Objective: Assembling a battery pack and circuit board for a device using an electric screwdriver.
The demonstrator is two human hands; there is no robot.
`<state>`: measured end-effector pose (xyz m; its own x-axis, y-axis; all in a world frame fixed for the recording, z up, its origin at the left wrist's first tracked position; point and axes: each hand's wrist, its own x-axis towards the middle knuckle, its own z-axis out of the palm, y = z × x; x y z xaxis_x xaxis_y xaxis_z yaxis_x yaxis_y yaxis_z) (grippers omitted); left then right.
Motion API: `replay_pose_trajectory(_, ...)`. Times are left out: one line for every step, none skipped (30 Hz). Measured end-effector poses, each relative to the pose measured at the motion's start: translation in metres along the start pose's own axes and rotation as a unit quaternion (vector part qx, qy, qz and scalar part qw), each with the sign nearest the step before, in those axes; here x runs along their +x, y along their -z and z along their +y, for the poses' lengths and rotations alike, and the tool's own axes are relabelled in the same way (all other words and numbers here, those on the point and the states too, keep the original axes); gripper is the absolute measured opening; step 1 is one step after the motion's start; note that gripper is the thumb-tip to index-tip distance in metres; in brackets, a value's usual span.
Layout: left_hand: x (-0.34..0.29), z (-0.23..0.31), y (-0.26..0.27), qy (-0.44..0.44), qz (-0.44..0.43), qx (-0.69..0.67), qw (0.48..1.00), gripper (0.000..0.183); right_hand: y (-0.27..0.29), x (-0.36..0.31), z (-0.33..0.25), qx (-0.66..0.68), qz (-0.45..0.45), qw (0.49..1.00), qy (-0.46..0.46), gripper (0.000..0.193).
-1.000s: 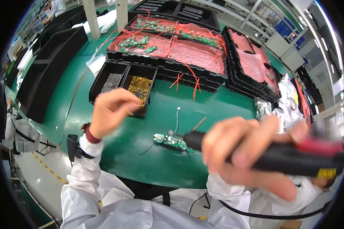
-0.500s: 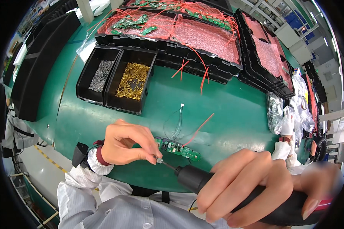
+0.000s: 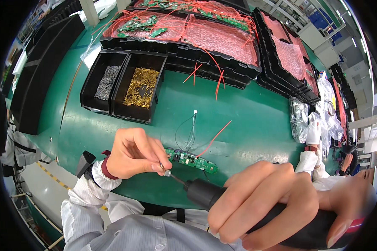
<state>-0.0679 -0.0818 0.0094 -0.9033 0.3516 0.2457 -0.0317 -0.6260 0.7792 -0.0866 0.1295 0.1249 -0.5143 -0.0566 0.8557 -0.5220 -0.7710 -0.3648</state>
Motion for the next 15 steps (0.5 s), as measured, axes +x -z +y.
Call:
replay_pose_trajectory(-0.001, -0.001, 0.0, 0.0, 0.001, 0.0, 1.0, 0.027, -0.001, -0.001, 0.001, 0.003, 0.003, 1.0, 0.006, 0.041)
replay_pose_trajectory(-0.002, -0.001, 0.001, -0.002, 0.0, 0.008, 1.0, 0.028, -0.001, -0.001, 0.002, 0.004, 0.003, 1.0, 0.005, 0.041)
replay_pose_trajectory(-0.002, -0.002, 0.001, -0.004, -0.001, 0.015, 1.0, 0.028, -0.001, -0.002, 0.003, 0.002, 0.002, 1.0, 0.006, 0.041)
replay_pose_trajectory(-0.002, -0.002, 0.0, -0.004, -0.002, 0.015, 1.0, 0.028, -0.002, -0.001, 0.002, -0.001, 0.001, 1.0, 0.007, 0.041)
replay_pose_trajectory(-0.002, -0.002, 0.0, 0.001, 0.0, 0.006, 1.0, 0.028, -0.002, -0.002, 0.002, -0.001, 0.002, 1.0, 0.007, 0.041)
replay_pose_trajectory(-0.002, -0.002, -0.001, 0.006, 0.001, -0.002, 1.0, 0.029, -0.002, -0.002, 0.002, -0.006, 0.002, 1.0, 0.009, 0.042)
replay_pose_trajectory(-0.002, -0.002, 0.0, 0.006, 0.003, -0.002, 1.0, 0.029, -0.002, -0.003, 0.003, -0.008, 0.003, 1.0, 0.012, 0.042)
replay_pose_trajectory(-0.003, -0.003, 0.001, 0.004, 0.001, 0.004, 1.0, 0.028, -0.002, -0.003, 0.004, -0.006, 0.004, 1.0, 0.011, 0.042)
replay_pose_trajectory(-0.004, -0.003, 0.001, 0.001, 0.0, 0.011, 1.0, 0.028, -0.001, -0.003, 0.006, 0.002, -0.007, 1.0, 0.012, 0.042)
replay_pose_trajectory(-0.003, -0.004, 0.001, 0.001, -0.002, 0.009, 1.0, 0.028, -0.001, -0.003, 0.006, 0.006, -0.019, 1.0, 0.014, 0.042)
replay_pose_trajectory(-0.002, -0.004, 0.0, 0.009, 0.006, -0.006, 1.0, 0.028, -0.001, -0.002, 0.006, 0.004, -0.019, 1.0, 0.014, 0.042)
replay_pose_trajectory(-0.002, -0.005, -0.001, 0.016, 0.014, -0.021, 1.0, 0.028, -0.001, -0.002, 0.005, 0.005, -0.016, 1.0, 0.018, 0.042)
replay_pose_trajectory(-0.001, -0.005, -0.001, 0.016, 0.013, -0.021, 1.0, 0.028, -0.002, -0.002, 0.004, 0.006, -0.013, 1.0, 0.023, 0.042)
replay_pose_trajectory(0.0, -0.006, -0.002, 0.006, 0.009, -0.016, 1.0, 0.028, 0.0, -0.002, 0.0, 0.005, -0.014, 1.0, 0.023, 0.042)
replay_pose_trajectory(0.001, -0.006, -0.003, -0.004, 0.004, -0.011, 1.0, 0.028, 0.003, -0.003, -0.006, -0.003, -0.011, 1.0, 0.011, 0.042)
